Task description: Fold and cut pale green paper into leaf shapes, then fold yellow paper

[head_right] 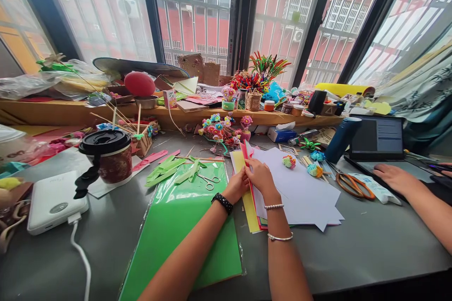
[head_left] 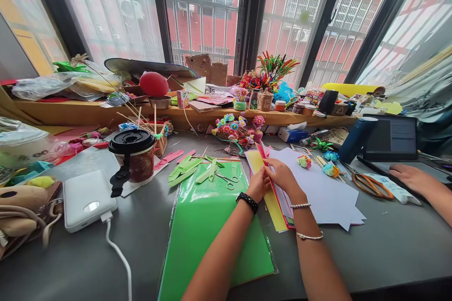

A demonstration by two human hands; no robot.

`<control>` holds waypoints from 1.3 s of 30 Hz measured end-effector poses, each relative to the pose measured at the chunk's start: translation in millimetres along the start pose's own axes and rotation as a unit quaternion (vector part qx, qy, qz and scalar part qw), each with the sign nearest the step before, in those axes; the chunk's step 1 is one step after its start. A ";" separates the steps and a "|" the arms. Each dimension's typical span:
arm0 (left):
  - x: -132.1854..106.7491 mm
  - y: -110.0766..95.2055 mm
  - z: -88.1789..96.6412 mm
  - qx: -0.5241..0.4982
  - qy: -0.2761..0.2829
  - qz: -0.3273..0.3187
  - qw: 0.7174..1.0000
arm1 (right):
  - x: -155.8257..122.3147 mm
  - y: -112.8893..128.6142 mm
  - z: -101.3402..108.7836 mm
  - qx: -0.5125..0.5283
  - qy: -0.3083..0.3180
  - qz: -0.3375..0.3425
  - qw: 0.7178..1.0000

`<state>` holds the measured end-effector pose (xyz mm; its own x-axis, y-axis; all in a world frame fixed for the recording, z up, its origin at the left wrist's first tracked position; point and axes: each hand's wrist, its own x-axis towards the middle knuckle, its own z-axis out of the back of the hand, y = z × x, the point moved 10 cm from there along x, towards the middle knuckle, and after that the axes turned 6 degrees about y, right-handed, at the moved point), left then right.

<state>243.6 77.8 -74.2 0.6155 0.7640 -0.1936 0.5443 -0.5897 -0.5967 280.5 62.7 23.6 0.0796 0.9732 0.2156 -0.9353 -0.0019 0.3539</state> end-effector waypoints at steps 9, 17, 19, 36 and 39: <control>0.7 -1.7 -0.7 -0.006 0.003 0.002 1.000 | -1.2 2.8 0.5 0.008 0.000 0.016 1.000; 2.9 -1.3 -3.4 -0.004 0.014 0.012 1.000 | 0.1 4.7 6.7 0.030 -0.042 0.041 0.998; 3.5 -1.0 -3.8 -0.002 0.017 0.013 1.000 | -0.4 5.0 8.4 0.035 -0.052 0.044 0.997; 5.6 -0.7 4.0 0.021 -0.028 0.003 0.999 | -0.2 2.0 6.9 0.031 -0.054 0.019 0.998; 5.0 -3.7 7.5 0.045 -0.043 -0.017 0.998 | -0.3 2.4 5.4 0.017 -0.045 0.012 0.999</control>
<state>240.4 85.8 -78.8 0.5449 0.8045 -0.2362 0.5072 -0.5406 -0.6712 280.1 61.2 29.3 0.0902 0.9480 0.3052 -0.9251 -0.0337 0.3781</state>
